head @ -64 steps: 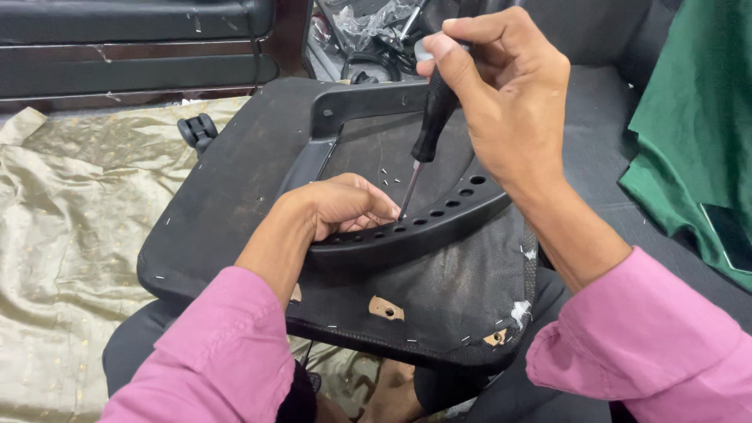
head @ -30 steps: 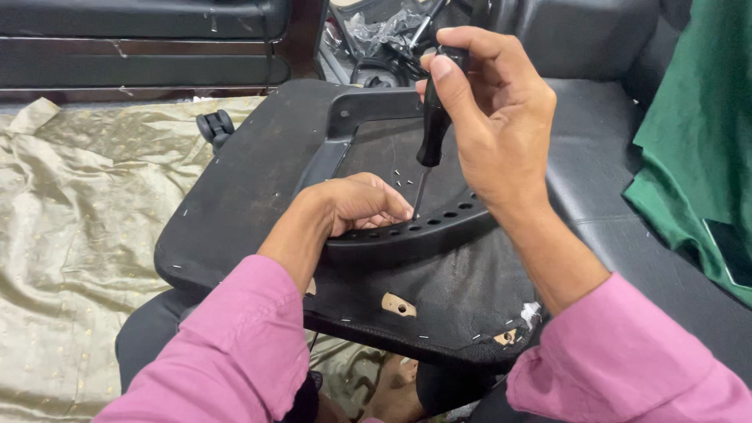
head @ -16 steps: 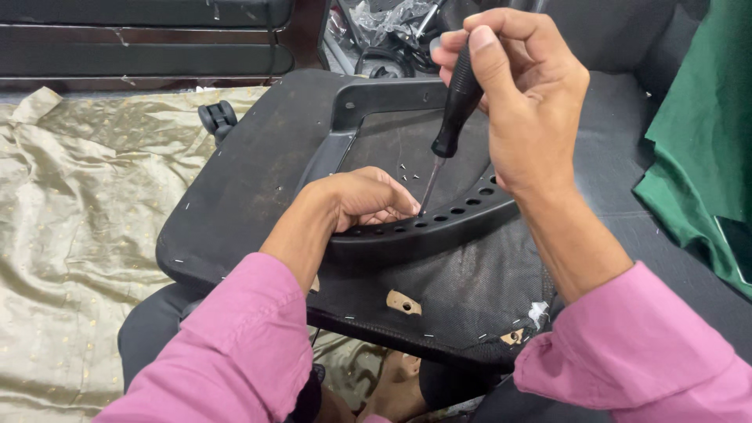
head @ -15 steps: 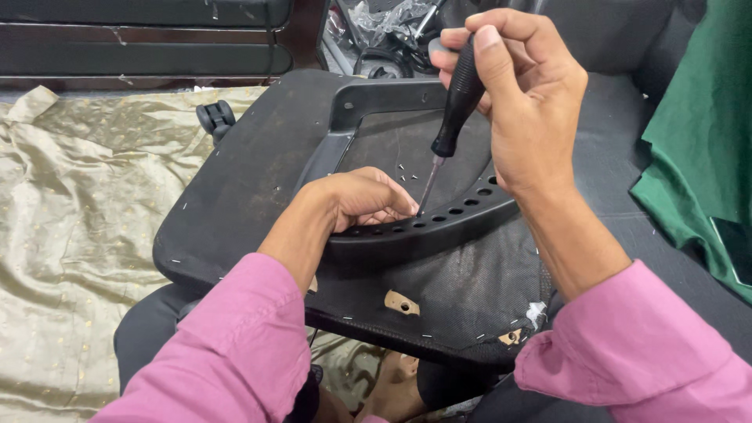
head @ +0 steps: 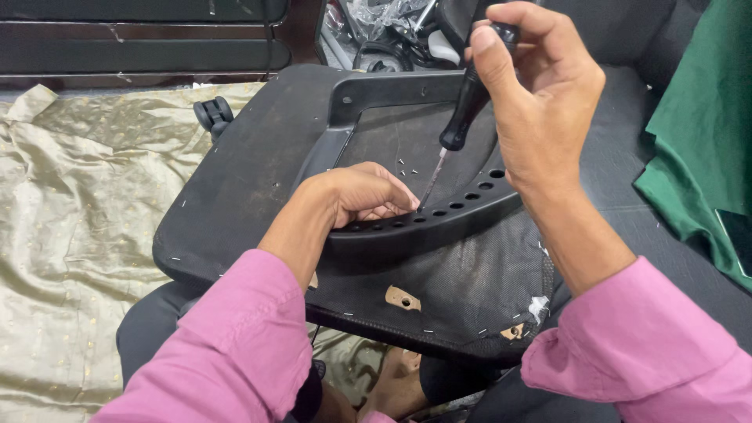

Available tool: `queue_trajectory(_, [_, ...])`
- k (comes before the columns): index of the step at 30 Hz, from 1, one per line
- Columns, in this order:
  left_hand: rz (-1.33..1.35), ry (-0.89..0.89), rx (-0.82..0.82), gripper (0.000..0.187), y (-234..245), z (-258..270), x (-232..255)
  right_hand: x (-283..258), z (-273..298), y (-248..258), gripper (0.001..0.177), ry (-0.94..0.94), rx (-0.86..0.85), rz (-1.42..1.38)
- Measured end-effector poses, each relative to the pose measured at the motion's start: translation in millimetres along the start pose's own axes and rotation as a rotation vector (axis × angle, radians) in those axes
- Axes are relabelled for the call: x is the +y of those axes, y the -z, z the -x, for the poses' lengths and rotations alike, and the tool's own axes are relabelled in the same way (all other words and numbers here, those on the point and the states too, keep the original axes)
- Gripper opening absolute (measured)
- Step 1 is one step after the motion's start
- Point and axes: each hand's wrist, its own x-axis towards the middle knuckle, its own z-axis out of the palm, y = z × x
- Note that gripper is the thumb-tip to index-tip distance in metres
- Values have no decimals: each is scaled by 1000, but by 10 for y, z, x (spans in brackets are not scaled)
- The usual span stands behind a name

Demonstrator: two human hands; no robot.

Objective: The person uses a screwdriver to tighten screws into a black plastic chair frame component. They work on multiple screw holes along the frame, securing it to the chair base.

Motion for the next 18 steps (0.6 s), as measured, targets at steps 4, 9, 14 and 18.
queue_trajectory(4, [-11, 10, 24, 10, -14, 31, 18, -36, -30, 48, 18, 3, 75, 243])
queue_trajectory(9, [-41, 5, 24, 7, -28, 15, 36, -125, -82, 106, 20, -227, -74, -129])
queue_trajectory(14, [10, 4, -8, 15, -2, 2, -2, -126, 1, -32, 22, 98, 70, 386])
queue_trajectory(18, [5, 10, -10, 16, 0, -36, -12, -162, -85, 20, 21, -115, -57, 72])
